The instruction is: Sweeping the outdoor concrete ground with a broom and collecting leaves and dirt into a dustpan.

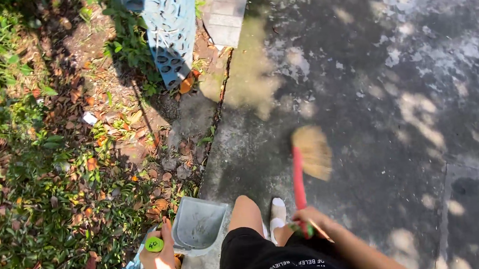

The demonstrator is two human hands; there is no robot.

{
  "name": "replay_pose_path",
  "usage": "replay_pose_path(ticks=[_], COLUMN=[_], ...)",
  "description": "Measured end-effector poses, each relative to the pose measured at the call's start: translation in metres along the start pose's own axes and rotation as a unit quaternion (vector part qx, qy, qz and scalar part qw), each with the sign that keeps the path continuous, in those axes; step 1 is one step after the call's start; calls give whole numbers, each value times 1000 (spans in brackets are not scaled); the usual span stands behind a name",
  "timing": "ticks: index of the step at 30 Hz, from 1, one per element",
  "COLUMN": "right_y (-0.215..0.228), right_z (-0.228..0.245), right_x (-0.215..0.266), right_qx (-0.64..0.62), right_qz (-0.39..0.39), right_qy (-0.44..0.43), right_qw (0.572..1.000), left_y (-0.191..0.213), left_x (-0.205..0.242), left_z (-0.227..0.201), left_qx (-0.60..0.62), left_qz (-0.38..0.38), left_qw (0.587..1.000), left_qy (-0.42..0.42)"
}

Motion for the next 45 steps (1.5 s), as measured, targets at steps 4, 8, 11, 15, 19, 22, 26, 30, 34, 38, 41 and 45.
replay_pose_path(ticks=[4, 8, 11, 15, 19, 22, 26, 30, 34, 38, 41, 45], right_y=[-87, -71, -74, -61, -92, -130, -234, -357, -389, -374, -333, -234], right_z=[71, 170, 268, 342, 448, 535, 617, 622, 625, 636, 619, 606], right_x=[-3, 5, 95, 95, 35, -75, -191, -196, -176, -76, -1, 34], right_qx=[142, 191, 172, 262, 310, 409, 396, 592, 718, 583, 557, 569], right_qz=[158, 202, 136, 65, -15, -6, 145, 112, 152, 206, 190, 102], right_qy=[16, 60, 18, 57, 106, 142, 195, 173, 180, 95, 72, 93], right_qw=[977, 959, 976, 961, 945, 901, 886, 779, 655, 780, 806, 810], left_y=[-16, -52, -84, -83, -84, -82, -86, -107, -123, -128, -124, -124], left_x=[-35, -93, -123, -164, -193, -204, -213, -217, -216, -229, -247, -251], left_z=[-18, 82, 130, 66, 60, 61, 51, 54, 56, 57, 34, 35], left_qx=[-80, 195, 478, 187, -92, -62, -75, -43, -23, -54, -103, -104], left_qz=[-3, 39, 46, 36, 17, 0, -17, -28, -1, 31, 43, 29], left_qw=[997, 974, 842, 970, 995, 997, 995, 994, 994, 988, 980, 973], left_qy=[10, 111, 248, 151, 29, 56, 57, 95, 106, 141, 163, 206])
Point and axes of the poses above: each hand's wrist, its own x-axis away from the middle knuckle, its own y-axis out of the back of the hand, z = x × y, the point moved 3 cm from there along -x, towards the middle knuckle
